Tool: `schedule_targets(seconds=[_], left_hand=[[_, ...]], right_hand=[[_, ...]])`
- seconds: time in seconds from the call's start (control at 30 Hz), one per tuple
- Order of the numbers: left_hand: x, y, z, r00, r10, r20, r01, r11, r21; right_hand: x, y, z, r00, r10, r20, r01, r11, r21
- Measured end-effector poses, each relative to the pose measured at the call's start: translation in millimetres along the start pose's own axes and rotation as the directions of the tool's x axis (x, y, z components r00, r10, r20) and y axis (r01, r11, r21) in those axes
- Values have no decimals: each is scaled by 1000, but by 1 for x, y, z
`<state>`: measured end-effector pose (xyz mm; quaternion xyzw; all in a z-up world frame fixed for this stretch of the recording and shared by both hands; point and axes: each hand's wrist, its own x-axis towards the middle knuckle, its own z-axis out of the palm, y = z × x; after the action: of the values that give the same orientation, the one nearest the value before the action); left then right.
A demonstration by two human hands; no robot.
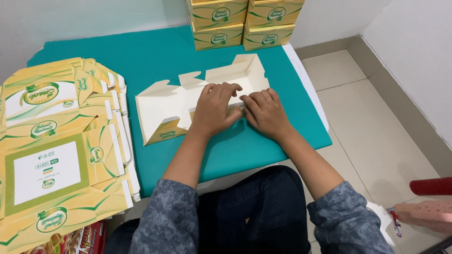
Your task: The person assembles a flat, pre-printed cardboard box by folding the side flaps and tucking the tabs into slots to form a rectangular container. The person then places the completed box on a stack of similar boxes.
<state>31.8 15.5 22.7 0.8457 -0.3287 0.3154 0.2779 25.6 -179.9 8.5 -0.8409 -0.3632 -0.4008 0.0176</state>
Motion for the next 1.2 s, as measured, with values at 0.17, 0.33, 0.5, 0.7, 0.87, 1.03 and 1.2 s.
schedule_targets(seconds=[0.17, 0.33, 0.5, 0.7, 0.87, 1.03, 1.2], left_hand=[[9, 11, -24, 953, 65, -297, -45, 996, 75], [18, 60, -80, 952, -266, -150, 273, 962, 28], [-25, 74, -103, 733, -653, 188, 576, 744, 339], [-51, 73, -82, 830, -558, 14, 522, 785, 332], [-45, 73, -60, 881, -442, -168, 471, 852, 228], [-23, 69, -38, 955, -179, -236, 270, 852, 448], [-14, 73, -30, 968, -64, -242, 181, 845, 502]], right_hand=[[-3, 2, 0, 1000, -8, -19, 9, 999, 52], [-2, -2, -1, 997, 6, -77, 1, 995, 96], [-3, 1, 2, 995, 51, -80, -41, 992, 119], [-5, 0, 5, 997, 72, -37, -66, 987, 150], [-3, 1, 1, 997, 66, -25, -61, 984, 165], [-3, 1, 0, 998, 56, -14, -52, 973, 226], [-4, 2, 0, 999, 49, -15, -44, 965, 258]])
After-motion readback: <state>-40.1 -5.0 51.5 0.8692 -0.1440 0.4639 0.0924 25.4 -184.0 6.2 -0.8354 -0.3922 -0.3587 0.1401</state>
